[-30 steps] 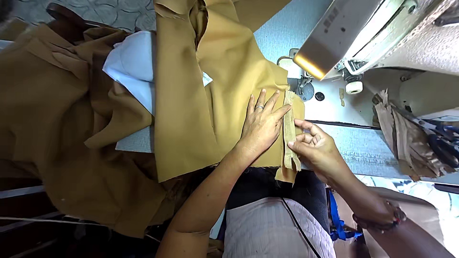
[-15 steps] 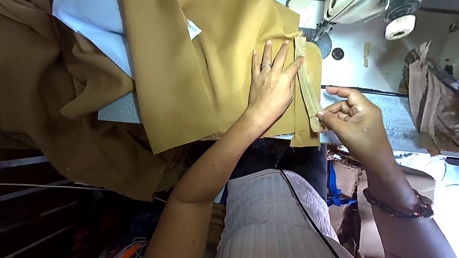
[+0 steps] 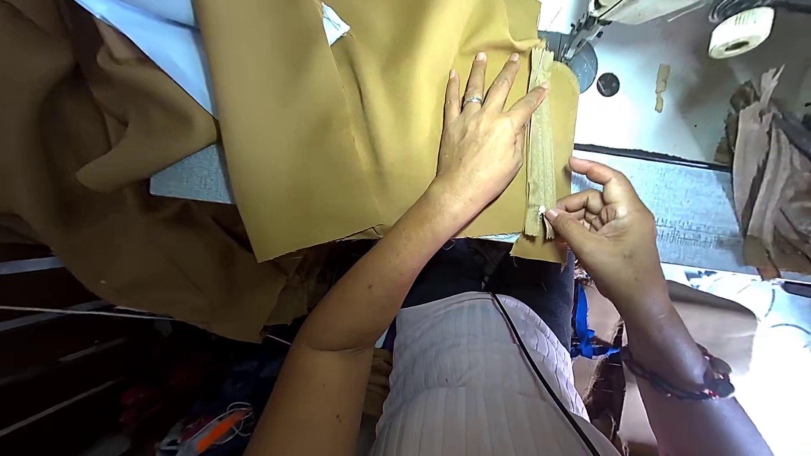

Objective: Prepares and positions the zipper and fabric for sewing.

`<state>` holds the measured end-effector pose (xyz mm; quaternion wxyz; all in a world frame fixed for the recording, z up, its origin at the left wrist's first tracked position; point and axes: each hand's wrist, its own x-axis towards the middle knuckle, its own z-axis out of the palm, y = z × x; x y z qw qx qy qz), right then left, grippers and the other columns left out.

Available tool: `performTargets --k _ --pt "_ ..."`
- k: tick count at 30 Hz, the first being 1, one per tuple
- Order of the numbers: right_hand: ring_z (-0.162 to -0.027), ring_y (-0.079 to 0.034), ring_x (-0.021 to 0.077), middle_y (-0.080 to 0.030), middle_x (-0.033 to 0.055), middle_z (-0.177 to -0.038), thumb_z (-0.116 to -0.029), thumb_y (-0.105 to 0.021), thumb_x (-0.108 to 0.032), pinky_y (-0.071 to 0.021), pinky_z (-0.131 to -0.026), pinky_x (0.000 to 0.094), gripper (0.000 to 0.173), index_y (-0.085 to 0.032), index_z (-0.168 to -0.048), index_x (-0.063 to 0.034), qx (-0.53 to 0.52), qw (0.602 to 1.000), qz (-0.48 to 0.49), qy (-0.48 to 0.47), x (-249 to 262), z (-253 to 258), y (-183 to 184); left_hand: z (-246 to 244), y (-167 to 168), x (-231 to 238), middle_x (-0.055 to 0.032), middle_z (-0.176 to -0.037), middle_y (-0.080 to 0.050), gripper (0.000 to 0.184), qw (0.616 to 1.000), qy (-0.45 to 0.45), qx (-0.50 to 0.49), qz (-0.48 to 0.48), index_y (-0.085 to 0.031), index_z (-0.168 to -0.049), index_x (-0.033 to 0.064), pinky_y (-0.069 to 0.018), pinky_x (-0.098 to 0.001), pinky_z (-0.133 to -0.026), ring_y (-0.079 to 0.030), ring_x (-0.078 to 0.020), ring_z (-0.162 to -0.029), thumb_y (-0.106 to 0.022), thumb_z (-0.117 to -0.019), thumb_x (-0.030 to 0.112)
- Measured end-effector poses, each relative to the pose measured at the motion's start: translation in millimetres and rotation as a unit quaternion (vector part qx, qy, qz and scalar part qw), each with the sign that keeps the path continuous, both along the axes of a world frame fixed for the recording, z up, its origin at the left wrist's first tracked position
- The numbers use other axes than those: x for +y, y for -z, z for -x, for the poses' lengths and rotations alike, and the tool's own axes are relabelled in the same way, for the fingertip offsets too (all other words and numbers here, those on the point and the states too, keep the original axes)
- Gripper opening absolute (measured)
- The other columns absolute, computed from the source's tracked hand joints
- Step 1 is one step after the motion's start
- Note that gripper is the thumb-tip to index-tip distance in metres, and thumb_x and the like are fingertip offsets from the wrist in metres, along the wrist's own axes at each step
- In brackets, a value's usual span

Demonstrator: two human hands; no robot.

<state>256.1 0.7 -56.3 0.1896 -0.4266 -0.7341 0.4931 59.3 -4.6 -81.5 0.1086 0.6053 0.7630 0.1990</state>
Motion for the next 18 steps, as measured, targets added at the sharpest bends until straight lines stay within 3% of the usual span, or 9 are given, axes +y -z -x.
performTargets --k 18 --pt "-0.06 -0.06 -0.0013 -0.067 -0.0031 -0.085 -0.0932 -0.066 -0.005 -0.048 -0.05 0.0126 0.053 -0.05 -0.144 -0.0098 -0.018 0.999 -0.048 -0.012 -3.0 -0.3 2.3 -0.7 -4.9 1.7 -0.008 -0.165 -0.037 0.047 1.0 -0.007 -0.004 0.029 -0.055 -0.149 0.0336 -0.0043 -0.065 -0.122 -0.021 -0.0395 -0.156 -0.038 -0.1081 0.018"
